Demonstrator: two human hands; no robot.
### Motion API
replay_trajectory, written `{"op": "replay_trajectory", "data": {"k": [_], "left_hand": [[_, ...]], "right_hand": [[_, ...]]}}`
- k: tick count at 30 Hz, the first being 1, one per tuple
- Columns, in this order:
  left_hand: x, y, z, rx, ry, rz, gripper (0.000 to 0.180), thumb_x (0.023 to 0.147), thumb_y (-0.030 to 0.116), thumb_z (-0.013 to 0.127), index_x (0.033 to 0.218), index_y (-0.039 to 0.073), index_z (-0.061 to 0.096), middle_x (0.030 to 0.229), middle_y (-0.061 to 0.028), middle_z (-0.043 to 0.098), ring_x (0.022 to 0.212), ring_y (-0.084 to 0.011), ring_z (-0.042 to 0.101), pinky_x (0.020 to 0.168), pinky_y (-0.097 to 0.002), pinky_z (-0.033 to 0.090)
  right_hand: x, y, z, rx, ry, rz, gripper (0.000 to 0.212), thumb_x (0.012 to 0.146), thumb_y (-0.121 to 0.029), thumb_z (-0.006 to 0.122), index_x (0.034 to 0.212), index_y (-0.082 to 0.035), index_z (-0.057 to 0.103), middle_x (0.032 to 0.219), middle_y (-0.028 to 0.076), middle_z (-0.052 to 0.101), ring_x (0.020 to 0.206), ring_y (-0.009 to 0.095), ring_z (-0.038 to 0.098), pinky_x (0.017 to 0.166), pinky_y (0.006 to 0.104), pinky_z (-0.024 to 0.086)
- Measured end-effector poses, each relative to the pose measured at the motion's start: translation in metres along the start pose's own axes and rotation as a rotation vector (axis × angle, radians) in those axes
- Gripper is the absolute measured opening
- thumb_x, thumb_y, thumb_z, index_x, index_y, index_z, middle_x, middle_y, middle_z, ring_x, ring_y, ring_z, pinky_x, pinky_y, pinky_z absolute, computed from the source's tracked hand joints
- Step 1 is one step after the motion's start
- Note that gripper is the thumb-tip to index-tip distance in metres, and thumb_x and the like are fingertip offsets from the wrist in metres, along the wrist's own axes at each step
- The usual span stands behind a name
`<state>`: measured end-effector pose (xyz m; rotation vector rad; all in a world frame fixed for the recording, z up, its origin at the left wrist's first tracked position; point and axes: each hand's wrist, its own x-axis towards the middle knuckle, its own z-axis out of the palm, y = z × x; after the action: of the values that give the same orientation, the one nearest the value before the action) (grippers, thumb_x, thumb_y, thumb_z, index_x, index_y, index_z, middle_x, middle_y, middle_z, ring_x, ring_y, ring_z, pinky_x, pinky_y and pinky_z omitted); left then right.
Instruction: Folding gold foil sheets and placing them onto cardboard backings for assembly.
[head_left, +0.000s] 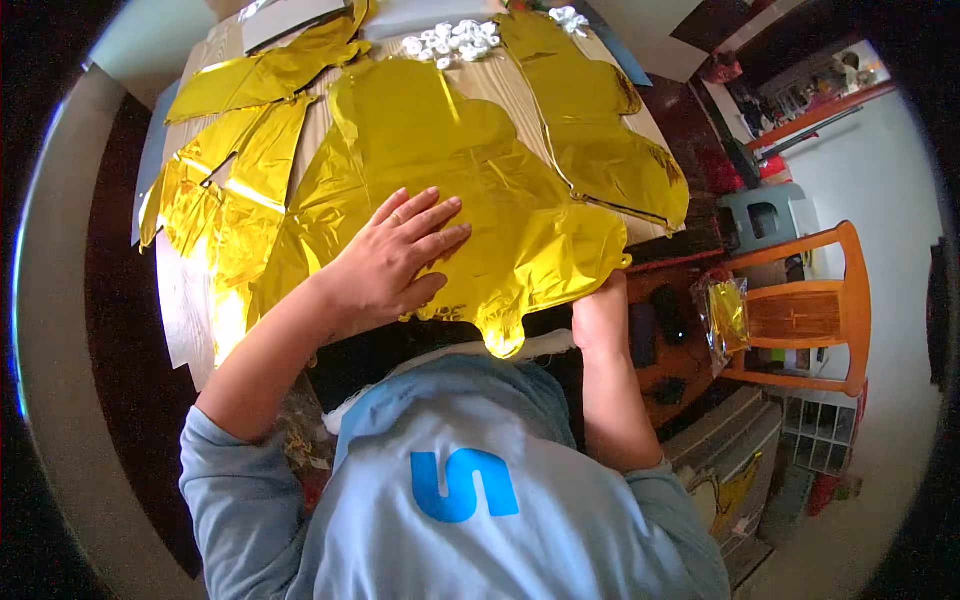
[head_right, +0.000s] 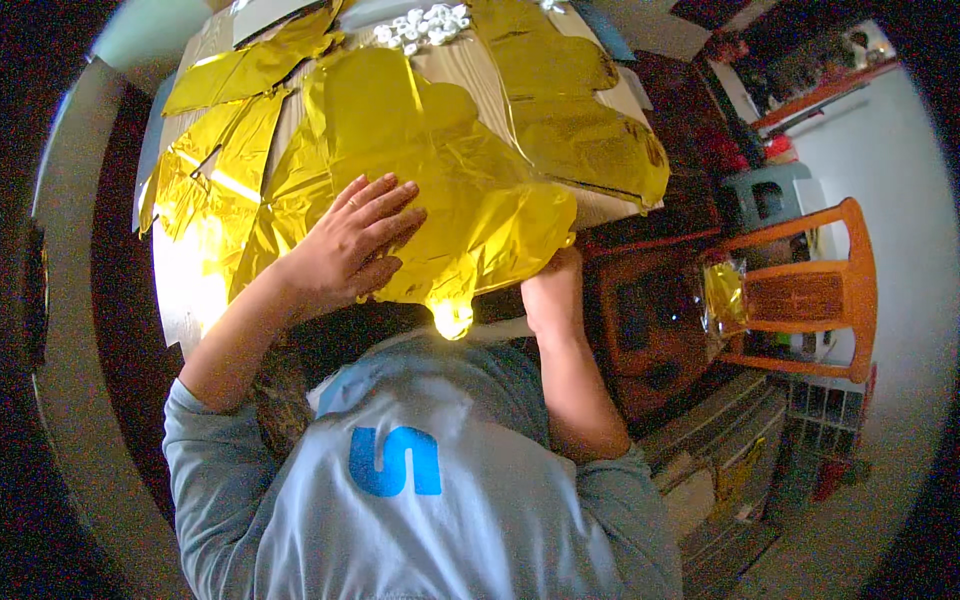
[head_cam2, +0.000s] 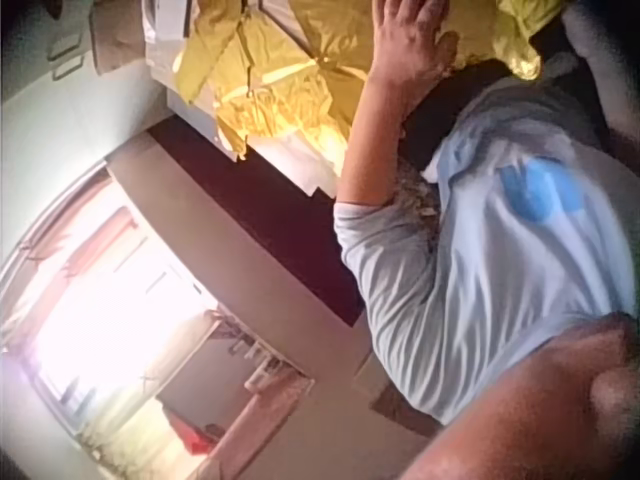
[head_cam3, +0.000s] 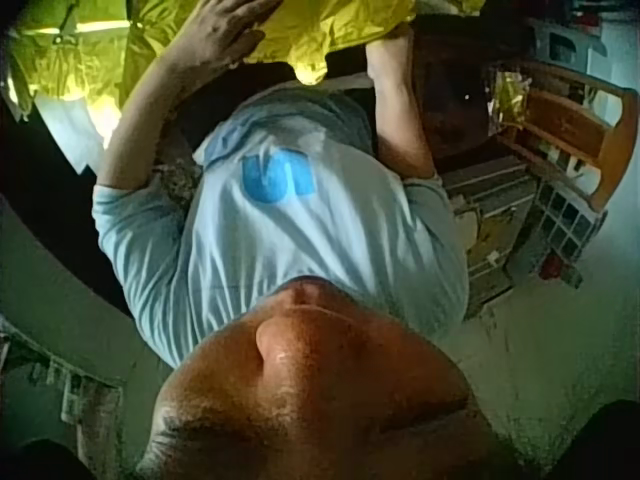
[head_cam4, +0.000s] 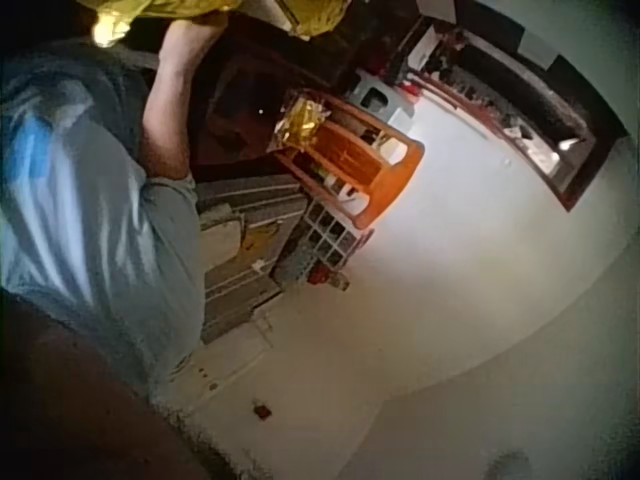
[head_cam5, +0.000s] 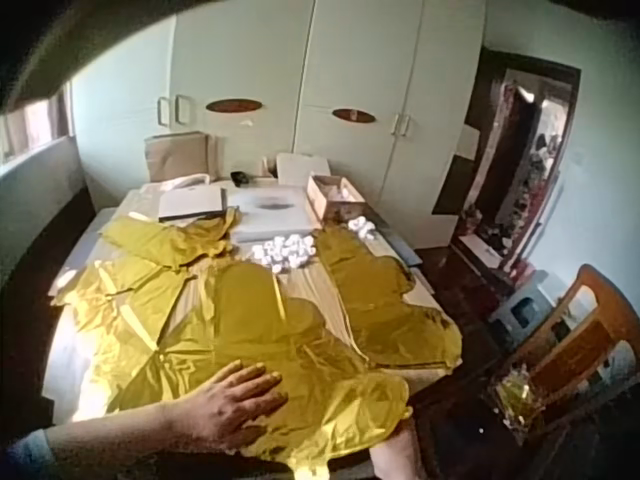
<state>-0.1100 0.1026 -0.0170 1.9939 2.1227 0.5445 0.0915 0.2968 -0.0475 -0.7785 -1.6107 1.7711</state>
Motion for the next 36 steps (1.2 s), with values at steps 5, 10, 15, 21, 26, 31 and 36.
{"op": "replay_trajectory", "data": {"k": [5,10,15,21,26,31,36], "left_hand": [[0.002,0.002,0.008,0.031,0.051,-0.018,0.061,0.089,0.025,0.059,0.146,0.008,0.044,0.156,-0.0188,0.034,0.146,-0.04,0.028,0.12,-0.0548,0.019],[0.004,0.007,0.006,0.038,0.055,-0.054,0.062,0.09,0.025,0.059,0.147,0.008,0.043,0.156,-0.0192,0.034,0.146,-0.0406,0.027,0.12,-0.0535,0.02],[0.003,0.007,0.006,0.009,0.065,-0.069,0.061,0.09,0.026,0.06,0.147,0.008,0.043,0.155,-0.0202,0.035,0.146,-0.0413,0.027,0.12,-0.0534,0.021],[-0.003,0.005,0.007,0.037,0.167,-0.054,0.059,0.087,0.029,0.066,0.14,0.007,0.049,0.147,-0.021,0.043,0.141,-0.042,0.034,0.118,-0.0539,0.026],[-0.013,0.008,0.011,0.041,0.149,-0.033,0.061,0.085,0.031,0.068,0.138,0.007,0.051,0.145,-0.0207,0.045,0.138,-0.0426,0.038,0.116,-0.054,0.028],[-0.012,0.007,0.011,0.024,0.138,-0.036,0.062,0.085,0.032,0.069,0.138,0.007,0.051,0.145,-0.0205,0.045,0.138,-0.0429,0.038,0.116,-0.0541,0.029],[-0.011,0.004,0.011,0.03,0.136,-0.034,0.061,0.085,0.032,0.068,0.138,0.006,0.051,0.144,-0.0208,0.045,0.137,-0.0433,0.039,0.116,-0.0538,0.029]], "right_hand": [[-0.006,0.001,-0.008,0.248,-0.017,0.24,0.034,0.099,-0.029,0.055,0.12,-0.004,0.063,0.109,0.006,0.069,0.093,0.016,0.067,0.069,0.0313,0.057],[-0.024,-0.004,0.002,0.412,-0.046,0.253,0.046,0.102,-0.041,0.048,0.129,-0.005,0.057,0.112,0.007,0.067,0.094,0.019,0.068,0.067,0.0331,0.059],[-0.013,-0.013,0.012,-0.064,-0.053,0.144,0.033,0.096,-0.021,0.065,0.122,-0.001,0.061,0.107,0.008,0.068,0.09,0.016,0.067,0.068,0.0293,0.057],[-0.012,-0.001,0.011,-0.294,-0.025,-0.156,0.024,0.089,-0.006,0.07,0.11,0.003,0.064,0.102,0.011,0.07,0.091,0.02,0.067,0.083,0.0331,0.052],[-0.017,0.005,0.006,-0.194,-0.001,-0.002,0.03,0.084,-0.003,0.073,0.112,0.002,0.064,0.102,0.009,0.07,0.092,0.018,0.066,0.084,0.0326,0.052],[-0.019,0.005,0.01,-0.135,0.014,-0.123,0.035,0.083,-0.003,0.074,0.117,0.001,0.063,0.108,0.007,0.069,0.095,0.016,0.065,0.085,0.0319,0.052],[-0.017,0.006,0.002,0.006,0.016,0.034,0.041,0.089,-0.004,0.07,0.128,0.003,0.058,0.122,0.008,0.064,0.108,0.016,0.062,0.092,0.0315,0.049]]}}
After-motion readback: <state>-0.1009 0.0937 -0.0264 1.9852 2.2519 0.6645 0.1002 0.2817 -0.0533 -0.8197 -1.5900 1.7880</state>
